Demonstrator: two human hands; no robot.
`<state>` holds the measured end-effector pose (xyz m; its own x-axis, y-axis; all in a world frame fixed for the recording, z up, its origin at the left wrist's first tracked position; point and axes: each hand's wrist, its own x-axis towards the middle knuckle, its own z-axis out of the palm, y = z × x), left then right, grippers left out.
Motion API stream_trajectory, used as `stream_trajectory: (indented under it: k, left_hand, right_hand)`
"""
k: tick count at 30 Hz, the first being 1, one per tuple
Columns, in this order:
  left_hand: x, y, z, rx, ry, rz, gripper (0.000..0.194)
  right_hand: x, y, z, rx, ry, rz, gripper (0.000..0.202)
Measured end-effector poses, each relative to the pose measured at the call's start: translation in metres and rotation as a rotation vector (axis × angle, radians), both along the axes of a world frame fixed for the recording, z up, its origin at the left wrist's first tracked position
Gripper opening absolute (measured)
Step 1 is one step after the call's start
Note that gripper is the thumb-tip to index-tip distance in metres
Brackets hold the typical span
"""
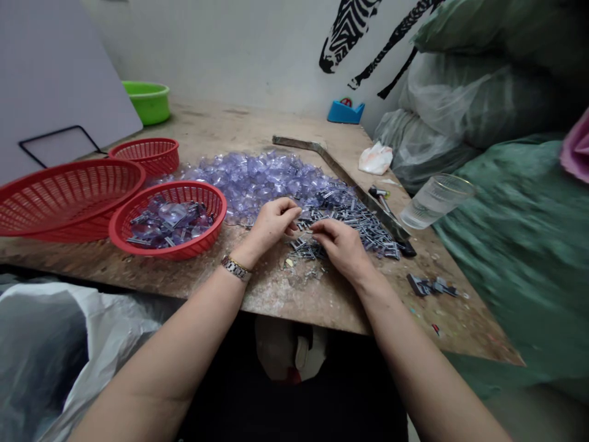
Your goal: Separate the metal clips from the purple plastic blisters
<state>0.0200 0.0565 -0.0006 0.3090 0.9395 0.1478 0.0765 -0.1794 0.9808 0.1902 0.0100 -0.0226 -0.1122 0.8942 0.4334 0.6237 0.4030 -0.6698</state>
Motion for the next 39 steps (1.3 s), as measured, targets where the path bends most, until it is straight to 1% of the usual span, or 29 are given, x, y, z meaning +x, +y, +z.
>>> stream_trajectory:
  k: [3,6,8,10,16,25,30,35,39]
  left_hand:
    - [-0.002,0.002,-0.001,-0.108,-0.116,0.049,0.012]
    - [-0.003,0.001,-0.001,-0.164,-0.170,0.059,0.011]
    - [-0.002,0.000,0.001,-0.167,-0.171,0.058,0.011]
    - [-0.002,-0.001,0.002,-0.163,-0.160,0.055,0.012]
    - [-0.002,-0.001,0.001,-0.189,-0.163,0.047,0.013]
    - [-0.003,-0.001,0.001,-0.219,-0.178,0.031,0.014]
    - [-0.003,0.000,0.002,-0.248,-0.185,0.040,0.013]
    - [-0.003,0.000,0.002,-0.271,-0.202,0.039,0.013]
    - [-0.005,0.000,0.002,-0.350,-0.233,0.000,0.012]
  right_hand:
    - [-0.005,-0.004,0.001,0.052,-0.302,0.071,0.018]
    - [-0.013,-0.006,0.002,0.053,-0.533,0.081,0.023]
    - [-0.016,-0.006,0.002,0.043,-0.627,0.070,0.020]
    - [-0.018,-0.005,0.002,0.035,-0.670,0.061,0.016]
    - [-0.016,-0.005,0.003,0.016,-0.703,0.045,0.009]
    - [-0.020,-0.006,0.004,0.035,-0.714,0.032,0.007]
    - [-0.016,-0.005,0.003,0.044,-0.617,0.039,0.014]
    - [-0.012,-0.005,0.000,0.046,-0.511,0.017,0.016]
    - [-0.009,-0.004,0.001,0.082,-0.405,-0.003,0.016]
